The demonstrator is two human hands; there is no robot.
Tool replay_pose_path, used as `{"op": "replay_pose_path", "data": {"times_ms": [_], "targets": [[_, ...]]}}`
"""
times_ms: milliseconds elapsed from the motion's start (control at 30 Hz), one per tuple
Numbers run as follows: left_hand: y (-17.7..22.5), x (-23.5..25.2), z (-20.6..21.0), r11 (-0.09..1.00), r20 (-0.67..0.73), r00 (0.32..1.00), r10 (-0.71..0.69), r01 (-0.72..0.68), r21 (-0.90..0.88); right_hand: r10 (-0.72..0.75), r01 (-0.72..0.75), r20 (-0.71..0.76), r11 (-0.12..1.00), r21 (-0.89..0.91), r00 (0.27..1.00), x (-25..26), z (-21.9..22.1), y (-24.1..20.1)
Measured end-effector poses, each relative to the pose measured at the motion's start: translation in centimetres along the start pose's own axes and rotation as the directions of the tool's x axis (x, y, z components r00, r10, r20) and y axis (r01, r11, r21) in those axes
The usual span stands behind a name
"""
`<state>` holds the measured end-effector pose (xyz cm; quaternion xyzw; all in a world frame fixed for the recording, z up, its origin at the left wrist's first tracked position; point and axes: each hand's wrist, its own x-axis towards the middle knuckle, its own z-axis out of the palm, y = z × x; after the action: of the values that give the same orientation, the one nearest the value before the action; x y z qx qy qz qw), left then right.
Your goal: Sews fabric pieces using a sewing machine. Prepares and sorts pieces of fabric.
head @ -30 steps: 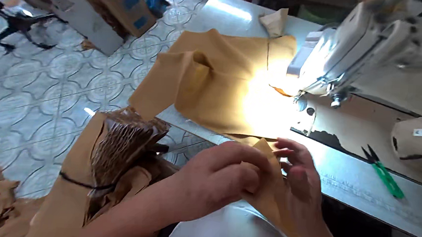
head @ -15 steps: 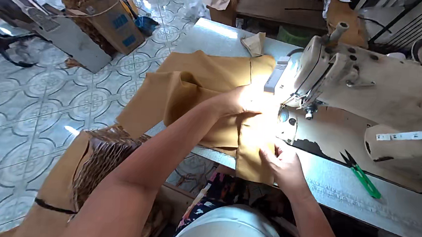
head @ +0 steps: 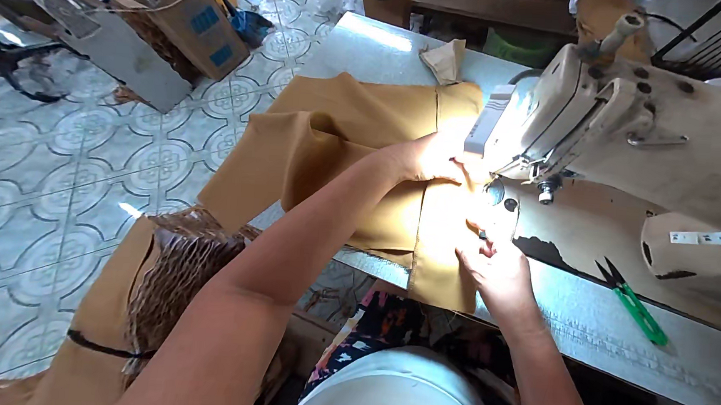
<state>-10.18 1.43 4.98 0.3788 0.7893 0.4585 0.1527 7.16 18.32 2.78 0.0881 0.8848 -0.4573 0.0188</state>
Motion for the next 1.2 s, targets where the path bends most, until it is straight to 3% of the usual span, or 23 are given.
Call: {"op": "replay_pose_path", "data": {"times_ms": [233, 333, 533, 600, 667, 767, 867, 1200], "targets": [[2.0, -0.4, 1.9, 0.956, 0.076, 0.995, -0.064, 0.040, 0.290, -0.112, 0.113, 0.019, 0.992, -0.057, 0.994, -0.7, 0.5, 0.5], [1.6, -1.2, 3.0, 0.921, 0.057, 0.998, 0.022, -0.042, 0.387, -0.125, 0.126, 0.085, 0.992, -0.007, 0.988, -2.4, 0.9, 0.7], [1.9, -3.0, 4.8, 0.877, -0.027, 0.999, 0.026, -0.010, 0.480, -0.115, 0.116, 0.053, 0.993, -0.004, 0.992, -4.6, 1.6, 1.0], [0.9, -3.3, 5.4, 0.849, -0.075, 0.990, 0.122, -0.065, 0.525, -0.106, 0.106, 0.045, 0.994, 0.003, 0.993, -4.5, 1.6, 1.1], [-1.0, -3.1, 6.0, 0.841, -0.111, 0.974, 0.195, -0.108, 0.531, -0.100, 0.101, 0.039, 0.995, -0.017, 0.994, -4.5, 1.6, 1.0], [1.3, -3.0, 5.5, 0.896, -0.044, 0.999, 0.006, 0.014, 0.443, -0.107, 0.110, 0.038, 0.990, -0.090, 0.994, -4.9, 1.6, 0.8], [0.2, -3.0, 5.8, 0.915, -0.075, 0.994, 0.075, -0.038, 0.402, -0.114, 0.118, 0.040, 0.986, -0.120, 0.993, -5.0, 1.7, 1.0], [0.6, -3.0, 6.2, 0.846, -0.069, 0.992, 0.109, -0.056, 0.531, -0.095, 0.101, 0.049, 0.988, -0.118, 0.994, -4.9, 1.5, 0.9]]}}
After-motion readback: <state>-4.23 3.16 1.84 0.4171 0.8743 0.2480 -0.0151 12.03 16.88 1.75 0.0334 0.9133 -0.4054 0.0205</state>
